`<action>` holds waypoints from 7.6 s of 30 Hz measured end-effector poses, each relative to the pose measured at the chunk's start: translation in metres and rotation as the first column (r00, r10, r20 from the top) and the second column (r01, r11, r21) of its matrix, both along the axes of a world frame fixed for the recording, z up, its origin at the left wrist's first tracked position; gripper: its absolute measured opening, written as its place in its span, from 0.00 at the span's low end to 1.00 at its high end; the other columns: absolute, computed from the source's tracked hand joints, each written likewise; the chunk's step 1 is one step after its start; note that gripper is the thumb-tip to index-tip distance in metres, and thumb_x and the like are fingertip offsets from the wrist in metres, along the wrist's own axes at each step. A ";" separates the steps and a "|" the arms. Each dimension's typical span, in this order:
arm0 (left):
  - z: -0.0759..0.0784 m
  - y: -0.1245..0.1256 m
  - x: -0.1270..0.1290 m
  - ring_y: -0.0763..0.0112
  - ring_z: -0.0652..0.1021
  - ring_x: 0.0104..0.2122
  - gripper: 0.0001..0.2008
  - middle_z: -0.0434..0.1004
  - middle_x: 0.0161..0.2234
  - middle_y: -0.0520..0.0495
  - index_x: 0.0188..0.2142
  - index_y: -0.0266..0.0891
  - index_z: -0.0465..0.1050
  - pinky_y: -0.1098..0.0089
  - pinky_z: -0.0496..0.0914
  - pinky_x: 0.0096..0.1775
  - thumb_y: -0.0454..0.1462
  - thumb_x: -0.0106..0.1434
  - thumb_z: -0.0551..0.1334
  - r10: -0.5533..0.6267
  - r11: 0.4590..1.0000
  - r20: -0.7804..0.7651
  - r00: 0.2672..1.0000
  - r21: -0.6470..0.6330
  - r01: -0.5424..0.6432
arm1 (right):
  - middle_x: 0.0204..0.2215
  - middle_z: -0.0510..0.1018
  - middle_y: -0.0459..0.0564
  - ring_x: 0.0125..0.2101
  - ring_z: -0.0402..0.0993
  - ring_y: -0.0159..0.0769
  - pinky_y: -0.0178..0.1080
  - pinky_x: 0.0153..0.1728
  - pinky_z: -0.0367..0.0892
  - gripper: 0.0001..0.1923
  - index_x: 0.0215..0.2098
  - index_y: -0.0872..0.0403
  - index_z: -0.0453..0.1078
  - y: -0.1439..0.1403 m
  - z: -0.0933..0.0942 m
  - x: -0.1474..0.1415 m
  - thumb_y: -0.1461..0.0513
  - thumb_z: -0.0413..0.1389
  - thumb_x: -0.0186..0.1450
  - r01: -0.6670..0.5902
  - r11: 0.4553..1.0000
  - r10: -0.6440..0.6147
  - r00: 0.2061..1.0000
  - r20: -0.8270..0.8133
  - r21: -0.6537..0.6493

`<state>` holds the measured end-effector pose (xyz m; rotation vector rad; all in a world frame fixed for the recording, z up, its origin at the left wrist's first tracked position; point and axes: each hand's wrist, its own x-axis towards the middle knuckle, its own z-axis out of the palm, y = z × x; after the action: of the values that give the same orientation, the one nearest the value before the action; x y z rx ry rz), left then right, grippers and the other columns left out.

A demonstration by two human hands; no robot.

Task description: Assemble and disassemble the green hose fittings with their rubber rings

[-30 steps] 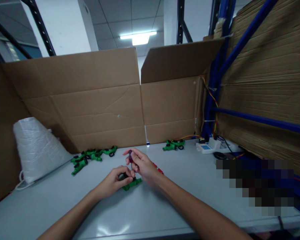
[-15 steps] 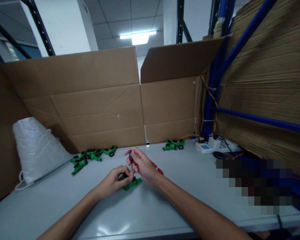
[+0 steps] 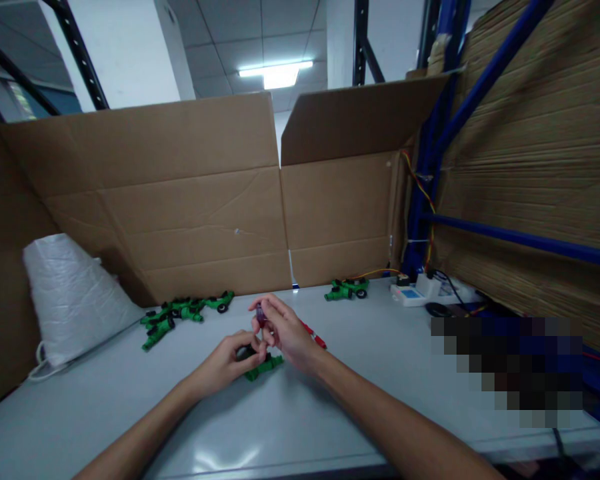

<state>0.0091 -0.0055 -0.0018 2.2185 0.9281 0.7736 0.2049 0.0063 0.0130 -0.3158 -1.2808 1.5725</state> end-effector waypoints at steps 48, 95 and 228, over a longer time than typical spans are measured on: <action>0.000 -0.003 0.001 0.62 0.77 0.42 0.15 0.81 0.39 0.43 0.37 0.39 0.78 0.67 0.69 0.47 0.48 0.72 0.63 0.023 0.999 -0.034 0.999 0.038 -0.021 | 0.31 0.73 0.40 0.13 0.59 0.19 0.27 0.14 0.69 0.20 0.51 0.50 0.70 0.005 0.002 0.004 0.45 0.57 0.72 0.096 0.985 -0.111 0.989 0.095 0.143; 0.003 -0.007 0.002 0.65 0.77 0.40 0.15 0.81 0.38 0.45 0.38 0.38 0.78 0.69 0.68 0.45 0.47 0.72 0.62 0.016 0.999 -0.078 0.997 0.040 -0.013 | 0.41 0.81 0.52 0.21 0.62 0.22 0.28 0.22 0.70 0.16 0.45 0.54 0.76 0.012 0.002 0.024 0.51 0.66 0.69 -0.148 0.989 0.145 0.985 0.088 0.025; 0.000 -0.002 0.004 0.62 0.78 0.42 0.14 0.82 0.38 0.44 0.38 0.40 0.81 0.67 0.68 0.48 0.46 0.73 0.62 0.062 0.979 -0.063 0.996 0.199 -0.049 | 0.38 0.77 0.45 0.15 0.65 0.21 0.26 0.12 0.62 0.21 0.60 0.47 0.65 -0.001 -0.010 -0.004 0.48 0.56 0.74 0.316 0.906 -0.367 0.918 0.151 0.280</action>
<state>0.0130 -0.0079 -0.0020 2.4133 0.9874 0.8522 0.2013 0.0053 0.0031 -0.5195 -1.4716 1.0856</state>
